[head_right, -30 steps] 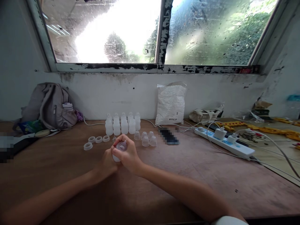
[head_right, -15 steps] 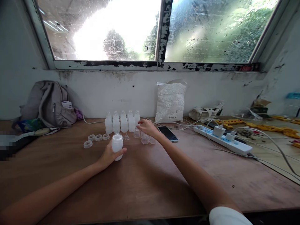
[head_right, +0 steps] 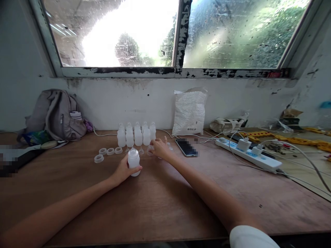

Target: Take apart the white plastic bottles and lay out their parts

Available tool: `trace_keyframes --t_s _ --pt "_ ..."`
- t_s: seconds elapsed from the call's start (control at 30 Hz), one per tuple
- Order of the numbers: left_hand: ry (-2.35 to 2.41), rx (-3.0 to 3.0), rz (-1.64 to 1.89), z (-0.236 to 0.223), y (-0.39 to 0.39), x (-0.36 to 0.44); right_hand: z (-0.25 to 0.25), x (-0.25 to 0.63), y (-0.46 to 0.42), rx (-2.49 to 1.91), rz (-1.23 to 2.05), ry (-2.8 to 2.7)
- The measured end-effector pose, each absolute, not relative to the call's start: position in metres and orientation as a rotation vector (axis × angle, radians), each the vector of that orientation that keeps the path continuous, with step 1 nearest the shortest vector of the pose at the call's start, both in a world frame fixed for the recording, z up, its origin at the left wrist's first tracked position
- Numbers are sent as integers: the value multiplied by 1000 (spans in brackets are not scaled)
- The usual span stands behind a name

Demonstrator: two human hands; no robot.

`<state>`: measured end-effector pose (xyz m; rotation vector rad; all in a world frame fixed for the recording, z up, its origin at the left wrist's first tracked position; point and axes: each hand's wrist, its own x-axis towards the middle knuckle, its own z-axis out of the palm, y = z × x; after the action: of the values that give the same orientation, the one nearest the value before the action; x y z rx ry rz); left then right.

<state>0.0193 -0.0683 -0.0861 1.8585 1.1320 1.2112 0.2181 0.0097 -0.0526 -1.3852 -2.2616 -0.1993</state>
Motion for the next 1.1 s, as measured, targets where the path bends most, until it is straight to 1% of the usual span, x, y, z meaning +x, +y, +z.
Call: trace_keyframes --t_s 0.1,0.2,0.3,0.4,0.57,0.67,0.77,0.87,1.1 --pt "1081 1844 1191 -87 -68 20 -34 213 4 -1306 12 -2028" --pt "1014 1825 1131 -87 -68 20 -5 205 -15 -982 245 -1842" --pt "978 1819 1076 -86 -70 20 22 195 -44 -780 349 -1889" --pt "932 1812 1058 -84 -72 20 35 185 -69 -771 345 -2050" --pt "941 1819 1049 -83 -72 21 34 181 -78 -912 401 -2289" --pt "936 1817 1040 -84 -71 21 32 187 -73 -899 473 -2358" --pt "969 1884 951 -84 -72 20 31 191 -72 -917 521 -2422" --pt "1003 1959 874 -83 -74 19 28 188 -75 -968 541 -2427" --pt "1026 1950 866 -81 -74 20 26 180 -76 -945 520 -2353"
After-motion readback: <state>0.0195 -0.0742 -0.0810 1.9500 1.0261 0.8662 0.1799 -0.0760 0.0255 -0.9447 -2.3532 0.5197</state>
